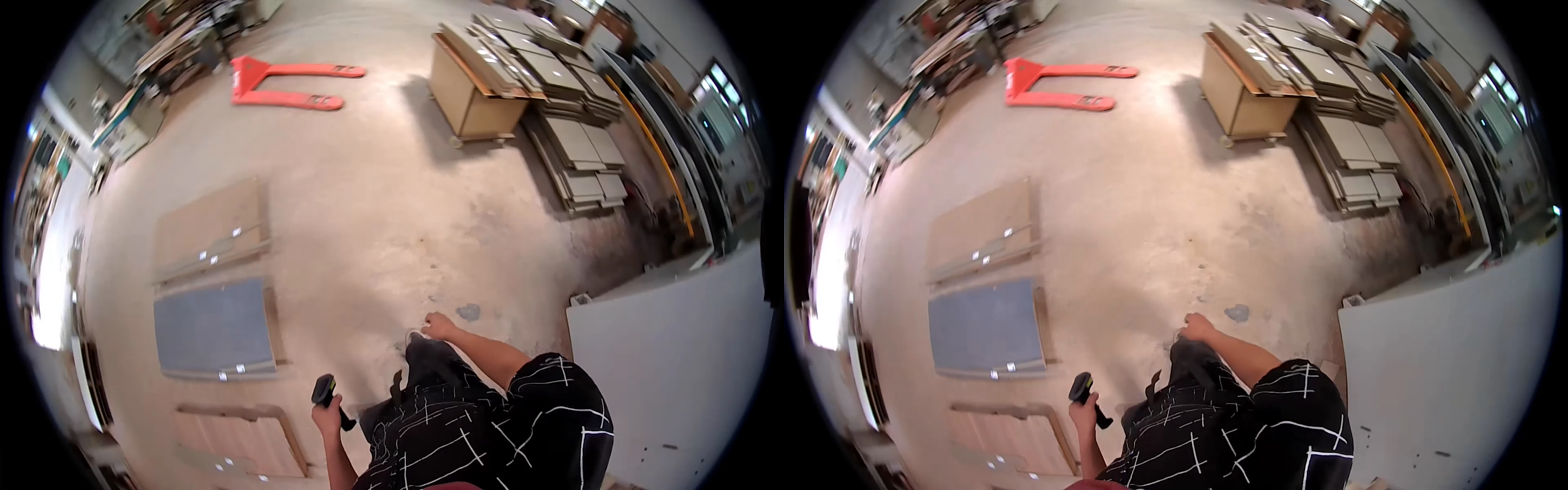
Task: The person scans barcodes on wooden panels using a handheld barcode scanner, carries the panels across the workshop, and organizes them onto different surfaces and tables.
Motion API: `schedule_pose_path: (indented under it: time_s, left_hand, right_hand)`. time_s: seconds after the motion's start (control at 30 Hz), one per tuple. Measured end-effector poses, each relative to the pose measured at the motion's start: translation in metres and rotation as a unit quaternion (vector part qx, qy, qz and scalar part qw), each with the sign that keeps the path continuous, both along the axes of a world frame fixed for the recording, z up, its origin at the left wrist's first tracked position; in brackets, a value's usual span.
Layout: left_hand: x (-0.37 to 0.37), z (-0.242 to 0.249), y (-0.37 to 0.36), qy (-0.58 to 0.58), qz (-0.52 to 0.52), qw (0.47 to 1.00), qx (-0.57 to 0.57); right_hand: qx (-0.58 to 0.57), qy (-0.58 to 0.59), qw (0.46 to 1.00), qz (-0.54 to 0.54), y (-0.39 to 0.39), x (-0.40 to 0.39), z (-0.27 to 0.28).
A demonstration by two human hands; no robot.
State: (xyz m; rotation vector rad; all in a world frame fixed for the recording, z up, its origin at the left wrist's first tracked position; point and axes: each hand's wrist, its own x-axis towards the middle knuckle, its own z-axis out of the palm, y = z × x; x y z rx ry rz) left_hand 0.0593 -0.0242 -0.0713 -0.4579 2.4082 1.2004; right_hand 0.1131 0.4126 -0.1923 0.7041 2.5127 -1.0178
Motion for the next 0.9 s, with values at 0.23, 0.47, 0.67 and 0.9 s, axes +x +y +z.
schedule_pose_path:
  time_s: [0.23,0.47,0.67,0.9]
  left_hand:
    - [-0.149,0.101,0.293,0.046,-0.279,0.958,0.052]
    - [-0.267,0.052,0.504,0.007,-0.401,0.911,0.100]
    - [-0.359,0.052,0.694,-0.011,-0.477,0.868,0.137]
    - [-0.428,0.088,0.931,0.015,-0.617,0.782,0.087]
  right_hand:
    - [0.062,-0.042,0.930,-0.360,0.234,0.061,0.017]
    - [-0.020,-0.016,0.805,-0.593,0.296,0.109,-0.020]
    - [-0.238,-0.116,0.581,-0.769,0.277,0.093,-0.010]
    - [-0.215,-0.028,0.530,-0.820,0.370,0.036,0.011]
